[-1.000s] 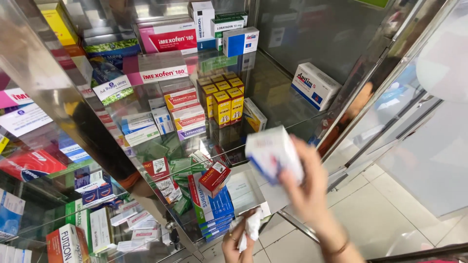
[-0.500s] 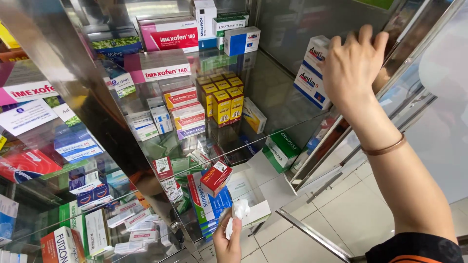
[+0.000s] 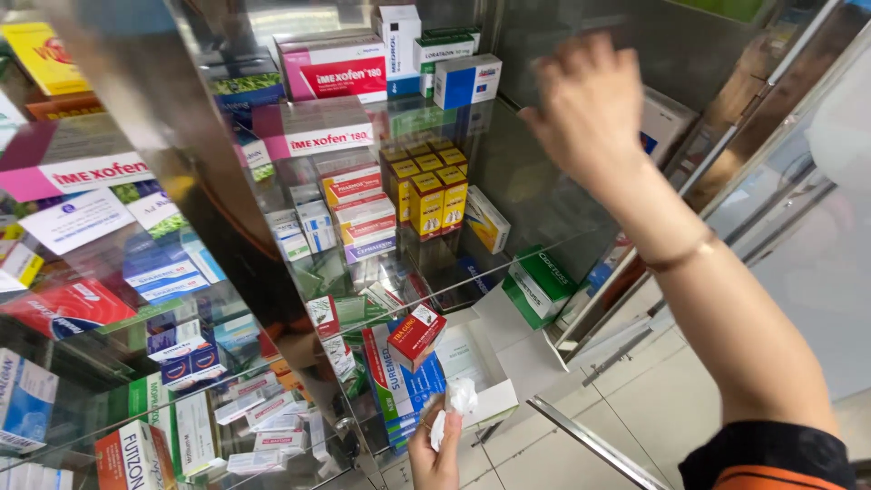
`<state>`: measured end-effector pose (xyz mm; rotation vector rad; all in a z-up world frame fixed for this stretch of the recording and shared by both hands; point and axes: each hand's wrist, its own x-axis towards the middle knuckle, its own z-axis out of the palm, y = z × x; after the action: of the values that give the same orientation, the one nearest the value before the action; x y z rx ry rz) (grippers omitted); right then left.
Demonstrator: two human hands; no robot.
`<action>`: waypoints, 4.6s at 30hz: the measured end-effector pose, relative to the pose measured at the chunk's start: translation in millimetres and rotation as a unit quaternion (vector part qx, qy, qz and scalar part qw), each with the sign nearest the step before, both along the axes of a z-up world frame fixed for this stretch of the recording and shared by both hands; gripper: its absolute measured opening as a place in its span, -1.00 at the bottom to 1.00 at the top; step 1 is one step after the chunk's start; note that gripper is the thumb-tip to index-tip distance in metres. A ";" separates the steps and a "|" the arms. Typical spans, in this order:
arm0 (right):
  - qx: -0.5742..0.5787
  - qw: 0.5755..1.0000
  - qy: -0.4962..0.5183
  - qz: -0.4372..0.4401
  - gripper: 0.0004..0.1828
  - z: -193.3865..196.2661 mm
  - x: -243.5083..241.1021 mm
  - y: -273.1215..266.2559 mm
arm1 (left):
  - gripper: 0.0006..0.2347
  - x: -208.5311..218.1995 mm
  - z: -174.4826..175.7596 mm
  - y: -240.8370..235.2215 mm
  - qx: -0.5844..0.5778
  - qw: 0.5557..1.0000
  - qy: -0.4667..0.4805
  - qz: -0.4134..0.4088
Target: The recorder is picking up medicine boxes from a glass display shelf and wiping them with a cloth to clean them.
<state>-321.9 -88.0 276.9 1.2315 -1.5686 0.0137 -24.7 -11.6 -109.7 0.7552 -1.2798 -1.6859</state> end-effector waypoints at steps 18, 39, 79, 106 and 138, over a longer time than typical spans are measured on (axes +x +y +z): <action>0.212 0.931 -0.298 -0.003 -0.45 -29.2 -39.0 -185.6 | -0.61 8.8 -91.7 -21.2 0.070 0.991 0.080 0.081; 0.048 0.944 -0.325 0.014 -0.49 -37.0 -66.3 -169.6 | -0.63 6.6 -76.7 -18.4 0.035 0.998 0.045 0.038; 0.049 0.497 -0.754 0.427 -0.05 -221.6 187.4 147.0 | -0.64 -7.7 81.1 0.0 0.211 0.920 0.295 0.149; -0.084 -0.105 -0.941 0.312 -0.45 -382.9 143.9 166.1 | -0.59 -0.2 145.1 19.8 -0.643 0.727 -0.230 0.076; -0.069 0.985 -0.110 0.112 -0.41 33.3 78.3 119.7 | -0.70 -9.5 60.3 19.5 -0.181 0.983 0.030 -0.032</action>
<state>-243.6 31.7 310.2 1.3228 -1.5790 0.4092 -34.2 7.8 -49.4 0.4466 -1.5250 -1.4559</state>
